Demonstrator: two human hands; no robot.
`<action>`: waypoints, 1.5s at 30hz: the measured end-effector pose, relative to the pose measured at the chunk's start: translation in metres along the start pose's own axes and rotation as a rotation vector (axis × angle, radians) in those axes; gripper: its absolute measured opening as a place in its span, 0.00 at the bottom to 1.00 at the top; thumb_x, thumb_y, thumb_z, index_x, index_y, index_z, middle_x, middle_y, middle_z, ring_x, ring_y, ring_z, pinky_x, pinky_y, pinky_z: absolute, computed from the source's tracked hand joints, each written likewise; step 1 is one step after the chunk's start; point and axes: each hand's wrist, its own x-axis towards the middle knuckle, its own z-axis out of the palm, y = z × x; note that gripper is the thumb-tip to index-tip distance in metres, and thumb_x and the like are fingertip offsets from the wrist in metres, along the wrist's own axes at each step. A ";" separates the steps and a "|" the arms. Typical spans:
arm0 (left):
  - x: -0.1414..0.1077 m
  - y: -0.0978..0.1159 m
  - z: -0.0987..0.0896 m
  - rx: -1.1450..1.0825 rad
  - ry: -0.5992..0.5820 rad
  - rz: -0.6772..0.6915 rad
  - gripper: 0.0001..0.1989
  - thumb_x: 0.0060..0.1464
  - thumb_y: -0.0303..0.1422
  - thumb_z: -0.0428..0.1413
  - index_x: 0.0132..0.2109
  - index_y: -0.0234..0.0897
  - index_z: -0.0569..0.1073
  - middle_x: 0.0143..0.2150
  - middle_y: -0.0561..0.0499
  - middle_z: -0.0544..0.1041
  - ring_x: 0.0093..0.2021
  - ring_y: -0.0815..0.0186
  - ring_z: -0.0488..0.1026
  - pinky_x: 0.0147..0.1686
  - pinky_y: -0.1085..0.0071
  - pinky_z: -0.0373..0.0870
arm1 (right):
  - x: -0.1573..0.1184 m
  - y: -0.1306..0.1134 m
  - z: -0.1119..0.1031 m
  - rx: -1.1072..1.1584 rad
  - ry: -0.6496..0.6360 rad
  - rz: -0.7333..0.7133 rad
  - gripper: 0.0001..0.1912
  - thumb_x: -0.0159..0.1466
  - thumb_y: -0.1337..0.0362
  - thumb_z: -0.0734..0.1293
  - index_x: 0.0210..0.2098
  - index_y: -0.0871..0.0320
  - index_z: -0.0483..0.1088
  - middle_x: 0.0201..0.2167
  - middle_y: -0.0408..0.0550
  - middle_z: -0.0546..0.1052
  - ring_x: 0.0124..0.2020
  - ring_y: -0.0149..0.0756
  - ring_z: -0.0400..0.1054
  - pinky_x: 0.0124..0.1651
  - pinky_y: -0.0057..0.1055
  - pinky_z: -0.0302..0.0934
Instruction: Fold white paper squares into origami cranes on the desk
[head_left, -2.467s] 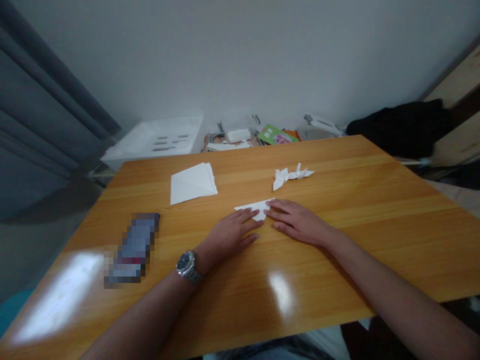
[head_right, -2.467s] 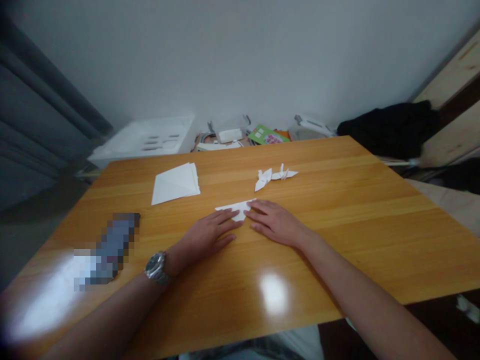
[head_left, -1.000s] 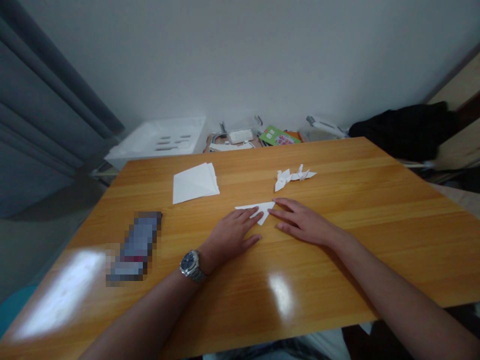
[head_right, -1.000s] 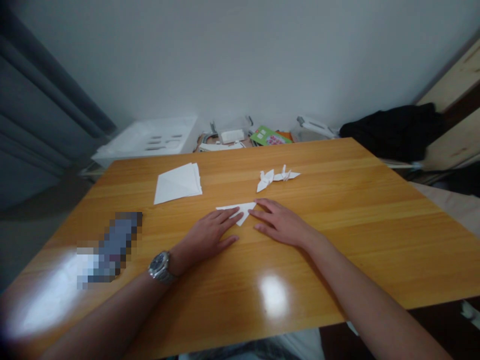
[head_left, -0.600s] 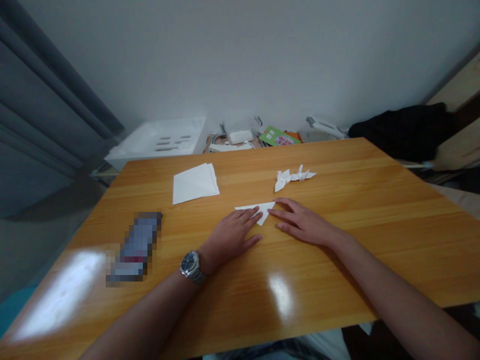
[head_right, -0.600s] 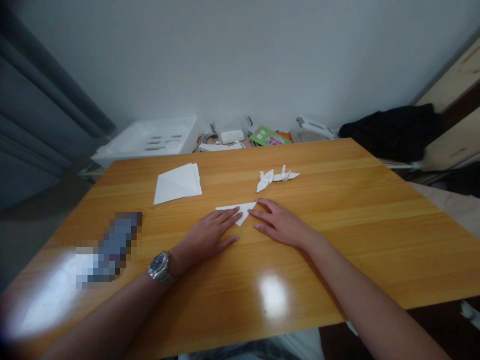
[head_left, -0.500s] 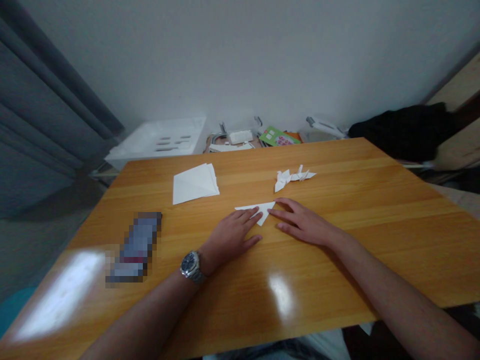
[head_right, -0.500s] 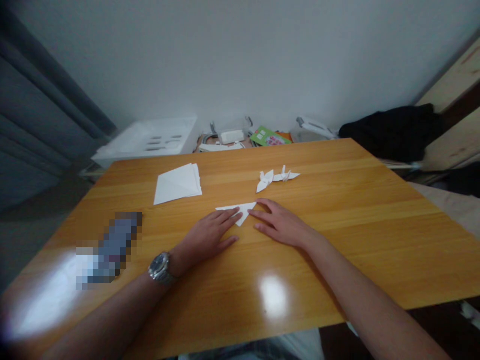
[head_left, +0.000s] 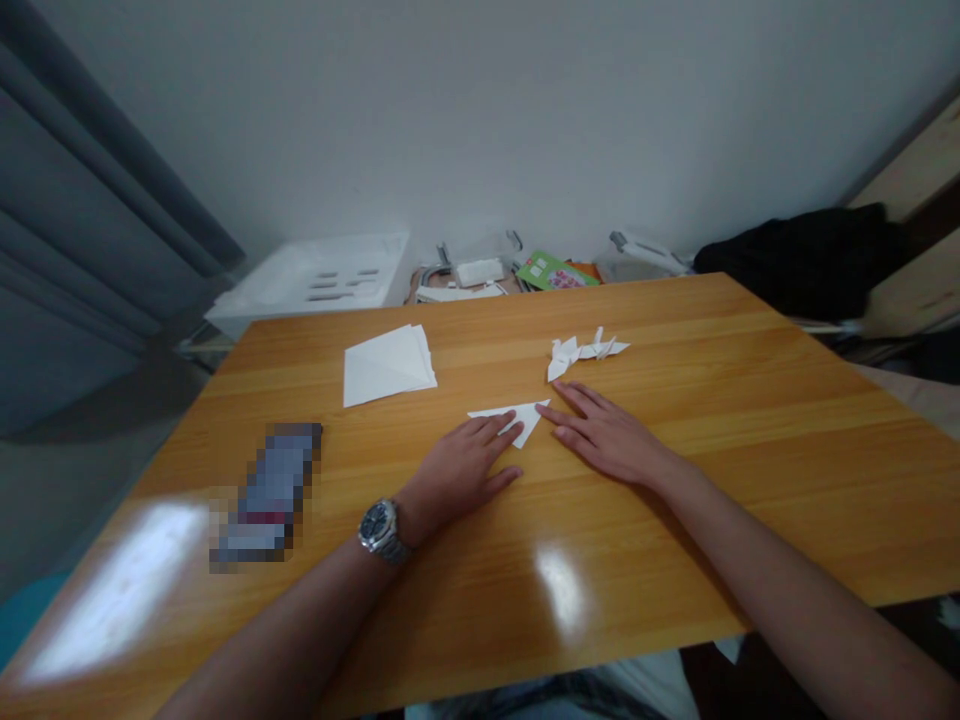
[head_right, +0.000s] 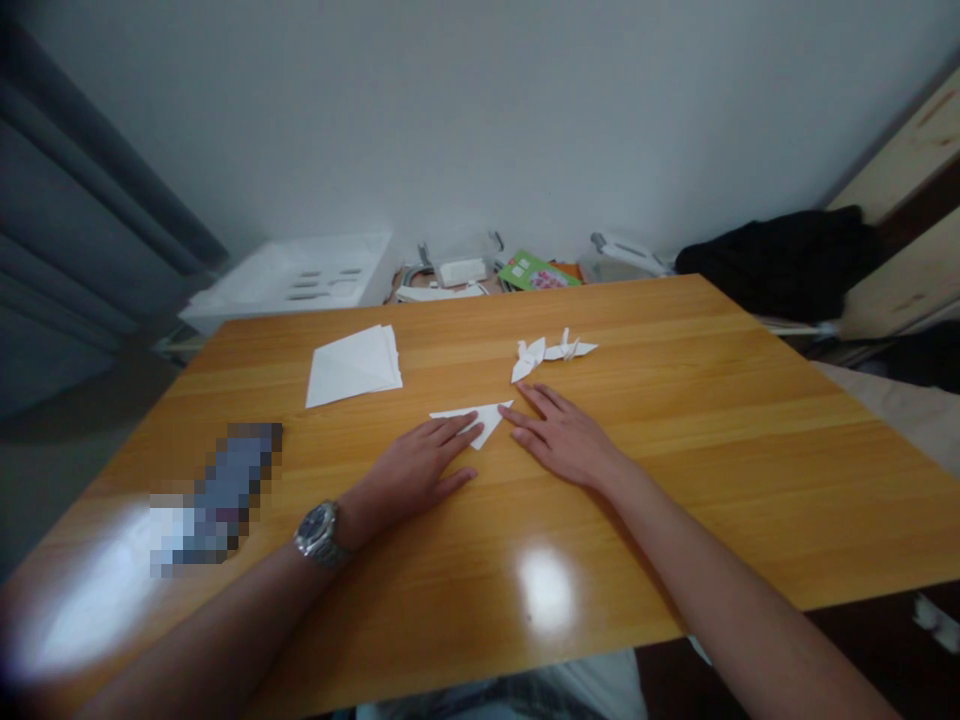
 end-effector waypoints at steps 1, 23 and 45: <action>0.000 0.000 0.000 -0.001 -0.004 0.000 0.30 0.68 0.48 0.47 0.71 0.40 0.59 0.73 0.46 0.59 0.69 0.57 0.61 0.68 0.59 0.57 | 0.001 0.002 0.001 0.001 0.013 0.020 0.26 0.75 0.50 0.51 0.69 0.44 0.60 0.75 0.43 0.49 0.73 0.47 0.49 0.72 0.49 0.49; -0.005 -0.012 -0.014 -0.078 -0.067 0.117 0.26 0.68 0.48 0.48 0.69 0.51 0.62 0.74 0.49 0.56 0.70 0.57 0.60 0.69 0.56 0.57 | 0.003 0.005 0.008 -0.034 0.067 0.074 0.28 0.76 0.53 0.49 0.69 0.52 0.61 0.71 0.53 0.60 0.69 0.49 0.56 0.70 0.49 0.52; -0.004 -0.008 -0.004 -0.040 -0.022 0.065 0.29 0.67 0.49 0.48 0.71 0.45 0.60 0.72 0.44 0.59 0.70 0.54 0.59 0.69 0.54 0.56 | 0.000 -0.019 0.007 0.115 -0.075 -0.200 0.29 0.75 0.50 0.55 0.72 0.50 0.54 0.73 0.50 0.54 0.73 0.44 0.47 0.73 0.51 0.45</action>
